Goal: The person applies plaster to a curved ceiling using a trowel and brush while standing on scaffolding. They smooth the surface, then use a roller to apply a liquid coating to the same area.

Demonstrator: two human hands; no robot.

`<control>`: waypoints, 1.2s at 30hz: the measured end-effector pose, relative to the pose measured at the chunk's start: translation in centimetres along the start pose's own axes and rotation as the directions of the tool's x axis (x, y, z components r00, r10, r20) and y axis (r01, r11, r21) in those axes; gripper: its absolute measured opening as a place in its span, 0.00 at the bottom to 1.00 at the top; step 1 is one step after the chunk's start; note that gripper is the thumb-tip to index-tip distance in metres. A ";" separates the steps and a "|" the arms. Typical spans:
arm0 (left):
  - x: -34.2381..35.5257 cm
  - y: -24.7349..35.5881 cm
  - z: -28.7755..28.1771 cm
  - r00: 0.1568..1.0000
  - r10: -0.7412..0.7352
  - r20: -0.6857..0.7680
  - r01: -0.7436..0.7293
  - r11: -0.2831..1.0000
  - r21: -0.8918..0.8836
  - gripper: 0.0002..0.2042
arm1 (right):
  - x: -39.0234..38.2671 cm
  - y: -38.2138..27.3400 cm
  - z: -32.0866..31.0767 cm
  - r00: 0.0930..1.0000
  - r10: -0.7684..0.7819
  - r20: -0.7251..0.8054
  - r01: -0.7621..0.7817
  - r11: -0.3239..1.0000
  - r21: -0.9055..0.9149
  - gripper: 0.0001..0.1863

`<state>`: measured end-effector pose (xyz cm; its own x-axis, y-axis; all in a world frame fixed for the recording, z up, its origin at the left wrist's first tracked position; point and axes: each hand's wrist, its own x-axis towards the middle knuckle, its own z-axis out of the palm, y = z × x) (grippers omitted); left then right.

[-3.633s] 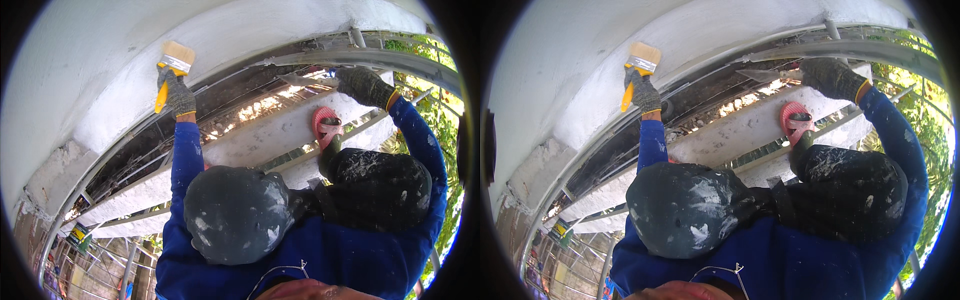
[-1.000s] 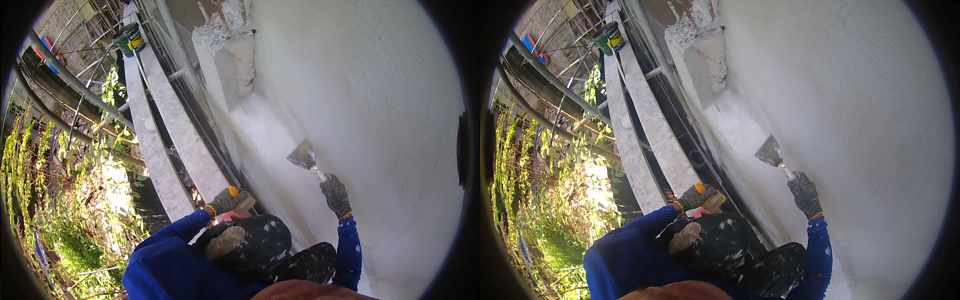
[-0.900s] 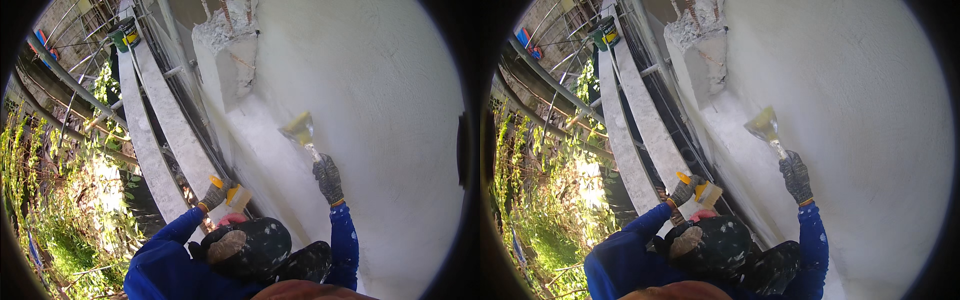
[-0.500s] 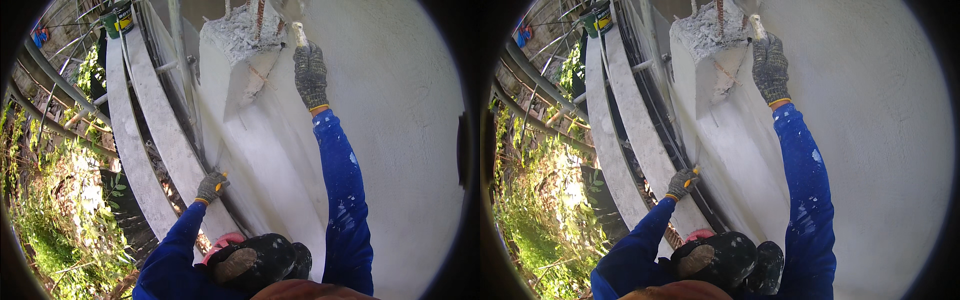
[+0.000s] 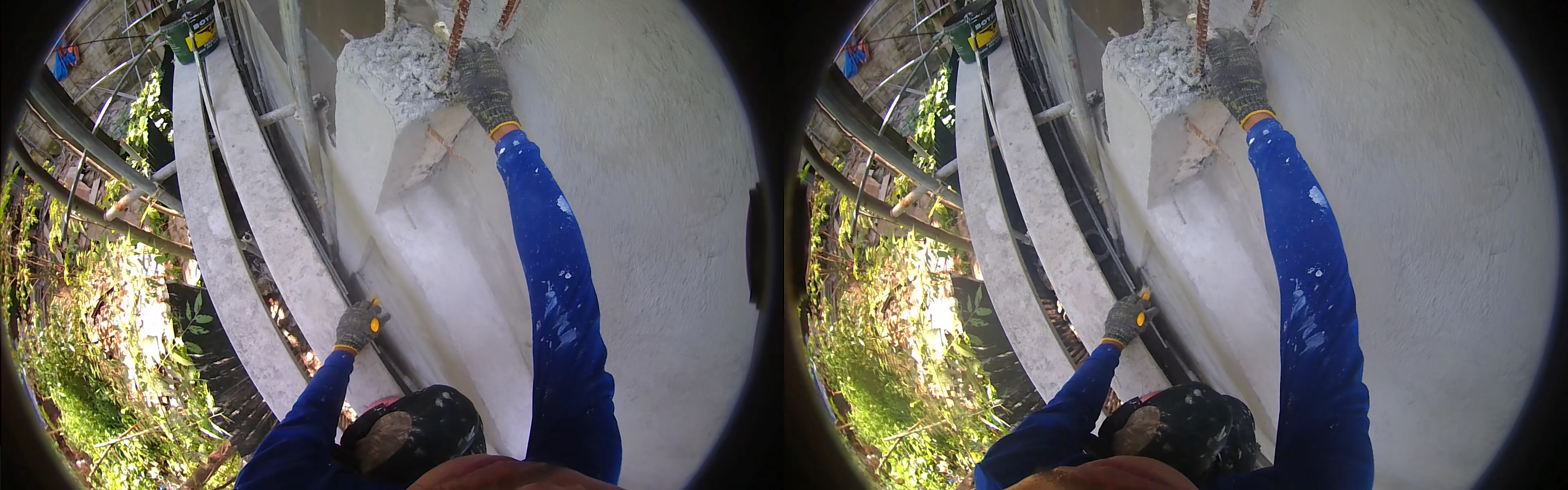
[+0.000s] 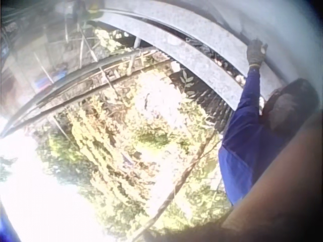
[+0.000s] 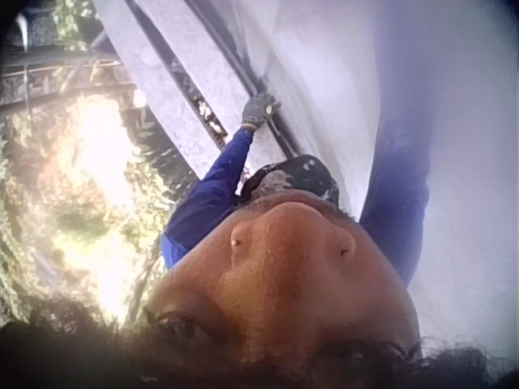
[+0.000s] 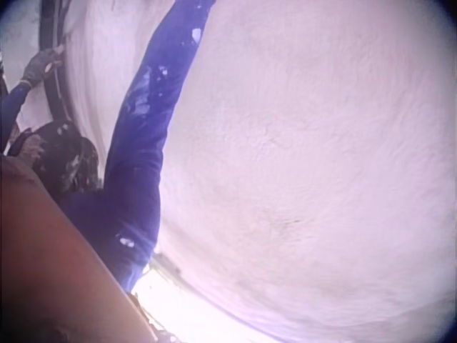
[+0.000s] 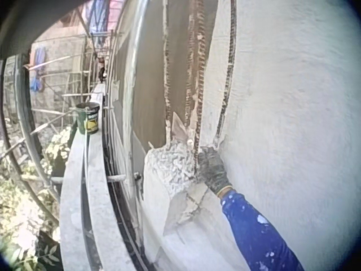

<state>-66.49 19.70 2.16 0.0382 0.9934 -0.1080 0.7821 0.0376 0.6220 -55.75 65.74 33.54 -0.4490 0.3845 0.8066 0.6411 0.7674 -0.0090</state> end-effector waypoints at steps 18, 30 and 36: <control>-0.3 0.6 -1.0 0.998 0.049 0.039 -0.052 0.995 0.089 0.11 | 0.5 -2.3 -5.7 0.856 0.142 0.498 -0.238 0.962 0.134 0.26; -0.6 -0.8 0.3 0.999 0.041 0.029 -0.043 0.997 0.068 0.13 | -1.2 -1.7 -0.8 0.989 0.030 0.144 -0.007 0.987 -0.160 0.22; -0.2 0.7 -0.8 0.996 0.027 0.087 -0.035 0.996 0.086 0.14 | -0.3 0.3 -1.4 0.979 -0.065 0.194 0.072 0.997 -0.030 0.22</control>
<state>-66.46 19.56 3.26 0.1130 0.9810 -0.1578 0.8307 -0.0062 0.5566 -54.49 65.13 34.12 -0.6018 0.4259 0.6756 0.6254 0.7775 0.0670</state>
